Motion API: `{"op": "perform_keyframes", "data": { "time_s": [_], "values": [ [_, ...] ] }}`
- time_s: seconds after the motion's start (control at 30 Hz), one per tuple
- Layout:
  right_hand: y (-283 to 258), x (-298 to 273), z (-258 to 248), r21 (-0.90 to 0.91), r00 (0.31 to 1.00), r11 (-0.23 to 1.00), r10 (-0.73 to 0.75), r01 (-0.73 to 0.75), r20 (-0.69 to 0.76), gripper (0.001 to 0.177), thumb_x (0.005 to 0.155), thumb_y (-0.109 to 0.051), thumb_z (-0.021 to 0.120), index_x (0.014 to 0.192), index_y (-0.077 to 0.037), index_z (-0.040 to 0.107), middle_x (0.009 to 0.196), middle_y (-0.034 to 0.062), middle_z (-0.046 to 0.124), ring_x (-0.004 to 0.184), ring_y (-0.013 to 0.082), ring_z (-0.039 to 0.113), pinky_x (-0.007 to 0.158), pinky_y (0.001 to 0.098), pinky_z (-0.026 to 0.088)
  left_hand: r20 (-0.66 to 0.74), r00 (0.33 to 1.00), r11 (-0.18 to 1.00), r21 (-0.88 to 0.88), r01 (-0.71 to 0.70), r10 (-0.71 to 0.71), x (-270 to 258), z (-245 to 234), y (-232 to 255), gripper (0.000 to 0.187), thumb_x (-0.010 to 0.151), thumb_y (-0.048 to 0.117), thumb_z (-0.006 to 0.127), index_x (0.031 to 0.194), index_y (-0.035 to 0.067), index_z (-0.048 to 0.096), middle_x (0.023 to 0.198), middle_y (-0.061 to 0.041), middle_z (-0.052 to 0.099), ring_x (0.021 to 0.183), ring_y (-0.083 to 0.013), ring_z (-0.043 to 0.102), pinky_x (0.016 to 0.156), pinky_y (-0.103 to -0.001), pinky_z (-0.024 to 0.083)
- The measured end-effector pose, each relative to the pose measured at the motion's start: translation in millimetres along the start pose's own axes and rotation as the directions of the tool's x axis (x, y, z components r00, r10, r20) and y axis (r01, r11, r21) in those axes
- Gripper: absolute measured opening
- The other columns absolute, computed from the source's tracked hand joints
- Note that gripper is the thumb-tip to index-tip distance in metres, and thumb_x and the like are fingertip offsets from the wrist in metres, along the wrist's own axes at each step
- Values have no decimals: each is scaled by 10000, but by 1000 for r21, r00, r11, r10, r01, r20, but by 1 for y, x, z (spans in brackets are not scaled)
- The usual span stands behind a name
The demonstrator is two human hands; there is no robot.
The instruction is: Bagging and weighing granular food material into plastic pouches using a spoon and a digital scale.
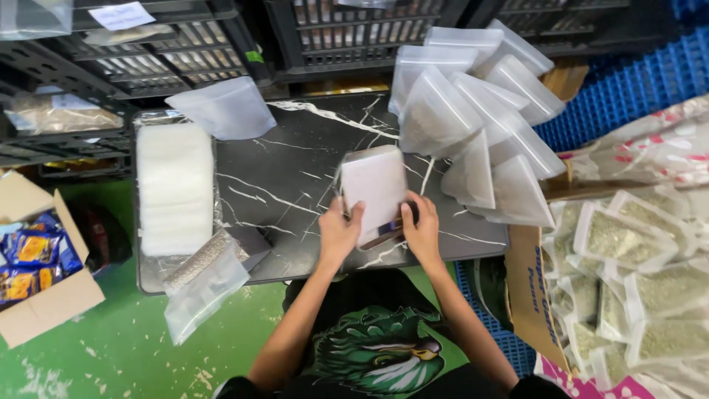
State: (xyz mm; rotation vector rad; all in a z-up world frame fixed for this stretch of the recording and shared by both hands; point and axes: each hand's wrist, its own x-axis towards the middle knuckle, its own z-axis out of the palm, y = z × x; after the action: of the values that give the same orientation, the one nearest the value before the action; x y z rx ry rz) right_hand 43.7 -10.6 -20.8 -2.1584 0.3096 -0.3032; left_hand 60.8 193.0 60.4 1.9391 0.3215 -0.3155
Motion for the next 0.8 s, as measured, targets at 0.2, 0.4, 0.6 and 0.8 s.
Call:
{"op": "perform_keyframes", "data": {
  "time_s": [0.2, 0.4, 0.6, 0.8],
  "values": [
    [1, 104, 98, -259, 843, 806, -477, 532, 248, 564, 1067, -206, 537, 1517, 110, 413, 1533, 365, 404, 1451, 499, 357, 1200, 561, 292, -388, 912, 979, 197, -58, 132, -66, -75, 37, 246, 938, 274, 675, 895, 59, 562, 619, -239, 665, 659, -460, 711, 543, -517, 523],
    [-52, 93, 156, -376, 681, 569, -596, 732, 425, 598, 1044, -341, 535, 1501, 41, 480, 1543, 349, 413, 1460, 472, 387, 1200, 548, 301, -456, 883, 962, 271, 15, 115, -69, -80, 12, 268, 941, 261, 644, 947, 10, 553, 679, -299, 658, 695, -524, 685, 569, -587, 510],
    [-36, 127, 149, -281, 656, 607, -581, 744, 482, 577, 1047, -267, 534, 1544, 11, 432, 1566, 339, 386, 1478, 467, 344, 1233, 510, 234, -504, 858, 949, 306, 72, 97, -70, -87, 2, 251, 943, 269, 649, 907, 42, 547, 629, -240, 635, 654, -478, 688, 536, -531, 514],
    [-97, 194, 167, -500, 727, 682, -70, 534, 683, 749, 1077, -550, 110, 1638, -70, -20, 1684, 279, -27, 1575, 381, -16, 1293, 462, 21, -444, 896, 982, 175, 70, 15, -81, -97, 4, 230, 991, 221, 614, 891, 72, 470, 550, -80, 538, 408, -239, 534, 446, -425, 426]
  ]
}}
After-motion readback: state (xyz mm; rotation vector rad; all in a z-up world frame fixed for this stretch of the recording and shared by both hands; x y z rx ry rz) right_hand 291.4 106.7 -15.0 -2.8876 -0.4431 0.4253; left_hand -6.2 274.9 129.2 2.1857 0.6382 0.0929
